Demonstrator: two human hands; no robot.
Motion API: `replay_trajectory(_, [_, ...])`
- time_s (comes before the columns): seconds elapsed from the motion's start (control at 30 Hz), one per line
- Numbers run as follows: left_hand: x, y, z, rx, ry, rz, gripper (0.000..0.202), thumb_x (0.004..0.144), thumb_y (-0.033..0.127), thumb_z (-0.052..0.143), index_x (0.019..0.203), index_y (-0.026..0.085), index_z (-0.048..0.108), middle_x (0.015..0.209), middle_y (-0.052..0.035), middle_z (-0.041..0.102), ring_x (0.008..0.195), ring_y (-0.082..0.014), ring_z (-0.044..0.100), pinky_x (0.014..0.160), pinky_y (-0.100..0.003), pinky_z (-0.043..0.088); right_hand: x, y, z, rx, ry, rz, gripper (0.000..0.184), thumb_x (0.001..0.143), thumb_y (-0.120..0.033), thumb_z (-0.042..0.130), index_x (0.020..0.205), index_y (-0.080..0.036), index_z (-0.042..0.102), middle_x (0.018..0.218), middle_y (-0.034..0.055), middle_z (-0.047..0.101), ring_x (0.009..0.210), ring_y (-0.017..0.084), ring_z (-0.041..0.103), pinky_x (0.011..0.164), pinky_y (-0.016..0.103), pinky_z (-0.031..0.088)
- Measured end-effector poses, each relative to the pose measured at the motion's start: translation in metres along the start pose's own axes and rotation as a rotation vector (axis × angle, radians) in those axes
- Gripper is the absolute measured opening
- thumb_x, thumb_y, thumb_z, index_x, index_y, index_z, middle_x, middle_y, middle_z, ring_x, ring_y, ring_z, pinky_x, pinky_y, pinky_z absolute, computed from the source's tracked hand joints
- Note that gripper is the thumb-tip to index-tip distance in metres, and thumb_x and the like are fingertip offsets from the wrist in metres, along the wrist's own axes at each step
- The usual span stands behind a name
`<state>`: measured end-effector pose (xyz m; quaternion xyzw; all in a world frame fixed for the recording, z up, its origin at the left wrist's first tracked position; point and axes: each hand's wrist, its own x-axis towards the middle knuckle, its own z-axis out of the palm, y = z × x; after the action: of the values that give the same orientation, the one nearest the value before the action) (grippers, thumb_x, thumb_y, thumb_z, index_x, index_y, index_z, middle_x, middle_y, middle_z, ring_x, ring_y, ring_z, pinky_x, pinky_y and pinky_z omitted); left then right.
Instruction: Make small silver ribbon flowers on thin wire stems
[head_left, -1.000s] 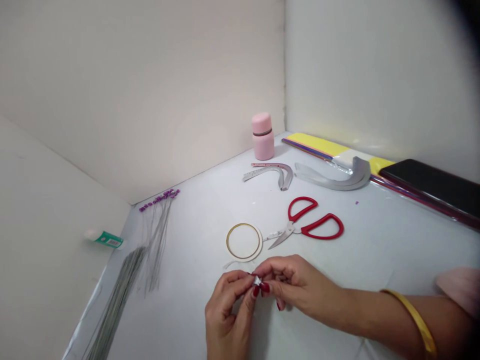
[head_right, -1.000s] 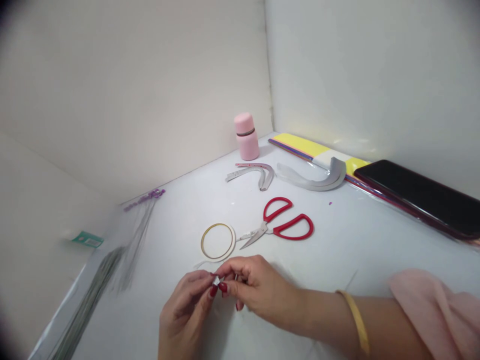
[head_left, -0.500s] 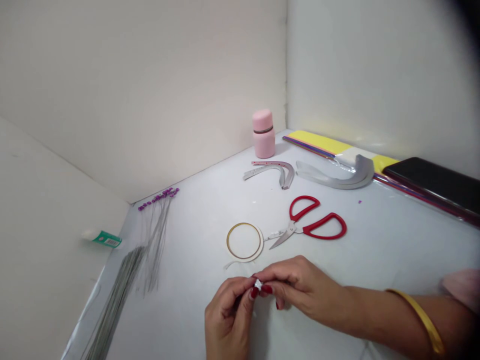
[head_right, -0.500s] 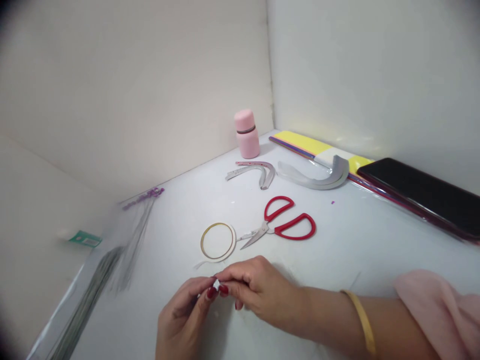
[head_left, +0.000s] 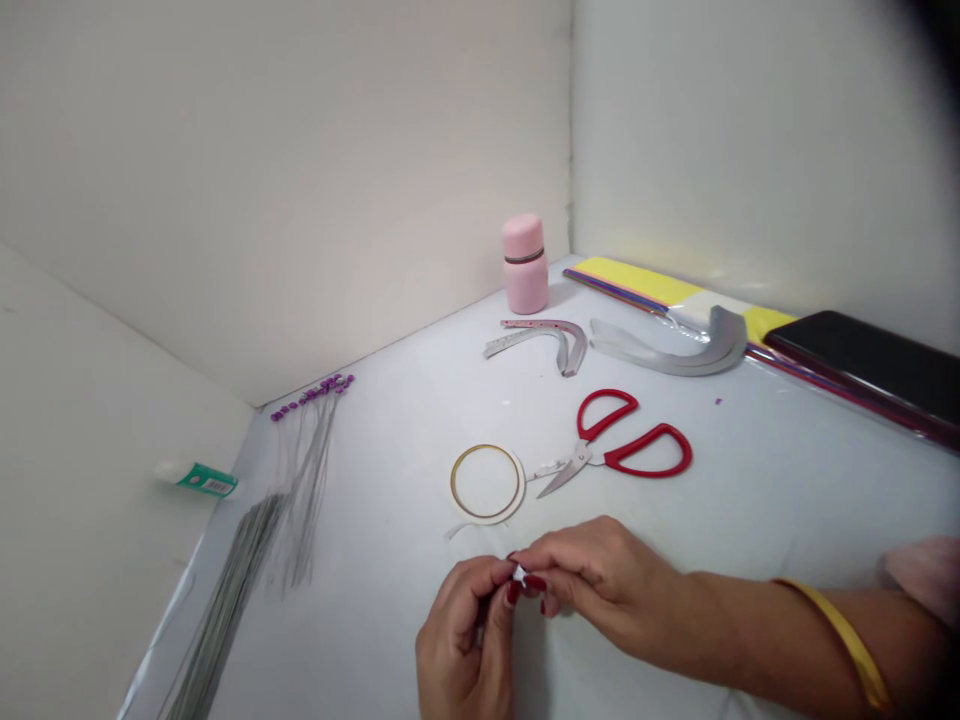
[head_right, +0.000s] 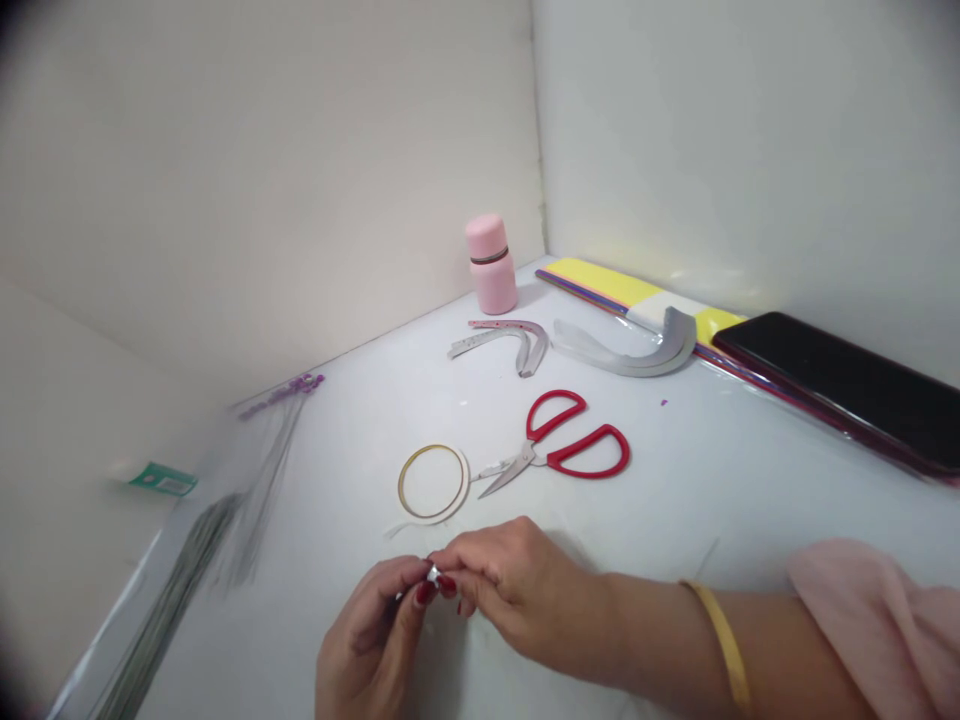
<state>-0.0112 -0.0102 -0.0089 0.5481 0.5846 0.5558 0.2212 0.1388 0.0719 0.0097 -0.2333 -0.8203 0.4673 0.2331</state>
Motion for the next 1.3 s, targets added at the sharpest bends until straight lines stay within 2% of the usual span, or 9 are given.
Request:
replay_trajectory(0.13, [0.001, 0.003, 0.004, 0.096, 0.026, 0.021, 0.014, 0.079, 0.013, 0.054, 0.085, 0.023, 0.063, 0.076, -0.0007, 0.065, 0.069, -0.0132, 0.06, 0.065, -0.021, 0.046, 0.0, 0.002, 0.005, -0.034, 0.038, -0.012, 0.024, 0.089, -0.022, 0.038, 0.09, -0.015, 0.062, 0.068, 0.0025, 0.065, 0.06, 0.01, 0.061, 0.059, 0.017, 0.046])
replay_trajectory(0.27, [0.002, 0.004, 0.008, 0.079, 0.045, -0.015, 0.012, 0.082, 0.018, 0.052, 0.086, 0.019, 0.063, 0.08, -0.0043, 0.065, 0.073, -0.0155, 0.06, 0.067, -0.025, 0.047, 0.004, 0.001, 0.008, 0.003, 0.077, 0.045, 0.024, 0.088, -0.021, 0.039, 0.086, -0.013, 0.062, 0.065, 0.0027, 0.064, 0.059, 0.01, 0.061, 0.058, 0.018, 0.046])
replay_trajectory(0.43, [-0.001, 0.004, 0.01, -0.018, 0.138, -0.2, 0.015, 0.08, 0.026, 0.055, 0.092, 0.019, 0.061, 0.085, -0.0055, 0.067, 0.078, -0.016, 0.063, 0.067, -0.023, 0.05, 0.006, -0.003, 0.008, 0.183, 0.133, 0.121, 0.021, 0.087, -0.021, 0.043, 0.089, -0.014, 0.063, 0.067, 0.002, 0.065, 0.059, 0.01, 0.061, 0.057, 0.018, 0.048])
replay_trajectory(0.5, [-0.003, 0.005, 0.009, -0.035, 0.139, -0.234, 0.015, 0.078, 0.027, 0.058, 0.091, 0.019, 0.061, 0.083, -0.0046, 0.068, 0.075, -0.0154, 0.064, 0.066, -0.022, 0.05, 0.005, -0.004, 0.007, 0.214, 0.141, 0.123, 0.021, 0.087, -0.022, 0.044, 0.092, -0.014, 0.063, 0.071, 0.0027, 0.065, 0.061, 0.011, 0.062, 0.059, 0.019, 0.049])
replay_trajectory(0.6, [-0.002, 0.007, 0.006, 0.005, 0.079, -0.165, 0.009, 0.078, 0.024, 0.059, 0.085, 0.02, 0.064, 0.081, -0.003, 0.068, 0.071, -0.0145, 0.064, 0.066, -0.022, 0.05, 0.003, -0.004, 0.007, 0.213, 0.123, 0.092, 0.022, 0.088, -0.022, 0.043, 0.094, -0.015, 0.064, 0.075, 0.0031, 0.066, 0.064, 0.011, 0.062, 0.062, 0.02, 0.05])
replay_trajectory(0.77, [0.001, 0.008, 0.001, 0.103, 0.071, -0.054, 0.013, 0.08, 0.017, 0.055, 0.086, 0.023, 0.066, 0.08, -0.0003, 0.068, 0.072, -0.0127, 0.062, 0.069, -0.021, 0.046, 0.002, 0.0, 0.008, 0.206, 0.108, 0.059, 0.022, 0.087, -0.02, 0.044, 0.097, -0.016, 0.063, 0.073, 0.002, 0.066, 0.062, 0.01, 0.061, 0.061, 0.019, 0.049])
replay_trajectory(0.97, [0.001, 0.004, -0.004, 0.125, -0.01, -0.02, 0.015, 0.081, 0.015, 0.052, 0.088, 0.022, 0.064, 0.081, -0.0008, 0.067, 0.074, -0.0127, 0.061, 0.068, -0.02, 0.045, 0.004, 0.005, 0.007, 0.217, 0.089, 0.092, 0.021, 0.086, -0.023, 0.047, 0.098, -0.017, 0.064, 0.078, 0.0025, 0.067, 0.062, 0.01, 0.06, 0.061, 0.02, 0.049])
replay_trajectory(1.13, [0.003, 0.0, -0.006, 0.129, -0.066, 0.07, 0.021, 0.081, 0.009, 0.051, 0.093, 0.022, 0.063, 0.082, -0.0006, 0.066, 0.075, -0.0112, 0.061, 0.069, -0.018, 0.045, 0.004, 0.008, 0.003, 0.144, 0.055, 0.055, 0.022, 0.086, -0.023, 0.047, 0.093, -0.016, 0.066, 0.068, 0.002, 0.065, 0.058, 0.01, 0.059, 0.057, 0.018, 0.048])
replay_trajectory(1.3, [0.003, -0.003, -0.008, 0.102, -0.096, 0.092, 0.022, 0.079, 0.007, 0.051, 0.091, 0.022, 0.063, 0.082, -0.0001, 0.067, 0.074, -0.0105, 0.061, 0.069, -0.017, 0.045, 0.007, 0.005, -0.002, 0.156, 0.013, 0.094, 0.02, 0.083, -0.017, 0.049, 0.087, -0.012, 0.068, 0.065, 0.0033, 0.066, 0.057, 0.011, 0.061, 0.056, 0.017, 0.048])
